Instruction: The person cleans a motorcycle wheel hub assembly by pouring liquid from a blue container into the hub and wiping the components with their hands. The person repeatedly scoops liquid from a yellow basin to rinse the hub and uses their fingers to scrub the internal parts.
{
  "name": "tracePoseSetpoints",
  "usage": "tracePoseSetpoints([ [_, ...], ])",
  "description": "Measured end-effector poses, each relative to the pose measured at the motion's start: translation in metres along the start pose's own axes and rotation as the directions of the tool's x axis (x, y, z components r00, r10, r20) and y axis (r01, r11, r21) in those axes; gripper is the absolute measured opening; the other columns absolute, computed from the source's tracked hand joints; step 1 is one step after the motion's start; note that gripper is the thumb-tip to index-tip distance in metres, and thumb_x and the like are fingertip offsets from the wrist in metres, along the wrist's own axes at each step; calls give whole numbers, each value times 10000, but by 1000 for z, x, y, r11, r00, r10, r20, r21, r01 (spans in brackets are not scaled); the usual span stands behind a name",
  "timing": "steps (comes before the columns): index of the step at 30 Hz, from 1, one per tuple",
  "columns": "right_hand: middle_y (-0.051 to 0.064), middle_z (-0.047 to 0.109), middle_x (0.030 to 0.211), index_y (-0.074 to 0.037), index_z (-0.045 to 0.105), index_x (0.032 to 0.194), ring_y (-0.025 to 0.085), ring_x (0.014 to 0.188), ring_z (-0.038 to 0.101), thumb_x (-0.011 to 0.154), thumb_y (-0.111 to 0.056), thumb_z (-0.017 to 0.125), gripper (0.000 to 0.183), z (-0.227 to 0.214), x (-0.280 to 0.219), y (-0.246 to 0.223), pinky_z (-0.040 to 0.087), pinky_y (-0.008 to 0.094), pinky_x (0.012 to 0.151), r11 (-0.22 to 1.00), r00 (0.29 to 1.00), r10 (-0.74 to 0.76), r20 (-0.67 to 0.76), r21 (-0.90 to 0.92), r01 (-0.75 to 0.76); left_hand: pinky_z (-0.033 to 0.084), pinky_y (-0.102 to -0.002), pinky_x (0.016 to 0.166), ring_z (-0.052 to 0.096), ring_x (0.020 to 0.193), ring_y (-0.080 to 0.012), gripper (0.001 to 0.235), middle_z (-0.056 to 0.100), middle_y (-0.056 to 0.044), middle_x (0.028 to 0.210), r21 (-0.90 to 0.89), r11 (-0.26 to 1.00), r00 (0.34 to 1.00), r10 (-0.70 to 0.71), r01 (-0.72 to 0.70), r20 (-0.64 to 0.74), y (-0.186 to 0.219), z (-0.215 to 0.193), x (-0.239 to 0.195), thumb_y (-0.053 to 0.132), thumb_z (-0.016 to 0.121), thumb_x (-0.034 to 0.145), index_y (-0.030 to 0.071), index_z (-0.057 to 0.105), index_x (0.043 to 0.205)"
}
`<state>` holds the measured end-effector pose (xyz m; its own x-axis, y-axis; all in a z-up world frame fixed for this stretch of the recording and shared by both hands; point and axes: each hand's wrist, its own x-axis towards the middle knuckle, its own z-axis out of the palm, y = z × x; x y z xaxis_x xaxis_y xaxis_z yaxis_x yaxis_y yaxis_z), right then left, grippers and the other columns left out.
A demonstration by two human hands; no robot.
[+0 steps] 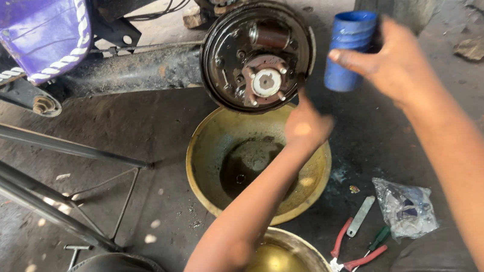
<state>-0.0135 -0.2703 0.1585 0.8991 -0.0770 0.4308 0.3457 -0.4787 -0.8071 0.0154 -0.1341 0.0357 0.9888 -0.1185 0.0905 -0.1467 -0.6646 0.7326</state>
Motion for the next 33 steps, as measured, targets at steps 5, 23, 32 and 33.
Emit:
tracePoseSetpoints([
  [5, 106, 729, 1152, -33, 635, 1258, 213, 1033, 692, 779, -272, 880, 588, -10, -3, -4, 548, 386, 967, 1000, 999, 20, 39, -13, -20, 594, -370, 863, 803, 869, -327, 1003, 753, -263, 1030, -384, 913, 985, -82, 135, 151, 4, 9, 20, 195, 582, 805, 53, 45, 1640],
  [23, 138, 735, 1173, -39, 659, 1234, 239, 1053, 702, 758, -284, 882, 580, -35, -7, 30, 531, 406, 963, 948, 976, 212, 47, -251, -194, 537, -398, 597, 720, 786, -220, 778, 722, -61, 906, 920, 297, 951, 245, -257, 187, -133, -151, -25, 198, 586, 968, 313, 212, 1640],
  [32, 201, 749, 1133, 8, 676, 1202, 279, 1013, 719, 741, -301, 898, 598, -52, -9, 59, 535, 416, 930, 885, 964, 264, -18, -393, -250, 498, -499, 827, 715, 840, -261, 681, 709, -148, 1096, 942, -201, 782, 526, -269, 335, -107, -249, 10, 250, 468, 937, 334, 224, 1567],
  [33, 197, 750, 1132, 2, 679, 1207, 277, 1013, 718, 732, -311, 895, 608, -51, -8, 60, 534, 414, 928, 890, 967, 253, -10, -390, -237, 492, -493, 816, 721, 824, -272, 694, 710, -178, 1136, 940, -214, 765, 546, -266, 341, -101, -258, 14, 233, 466, 946, 323, 212, 1585],
])
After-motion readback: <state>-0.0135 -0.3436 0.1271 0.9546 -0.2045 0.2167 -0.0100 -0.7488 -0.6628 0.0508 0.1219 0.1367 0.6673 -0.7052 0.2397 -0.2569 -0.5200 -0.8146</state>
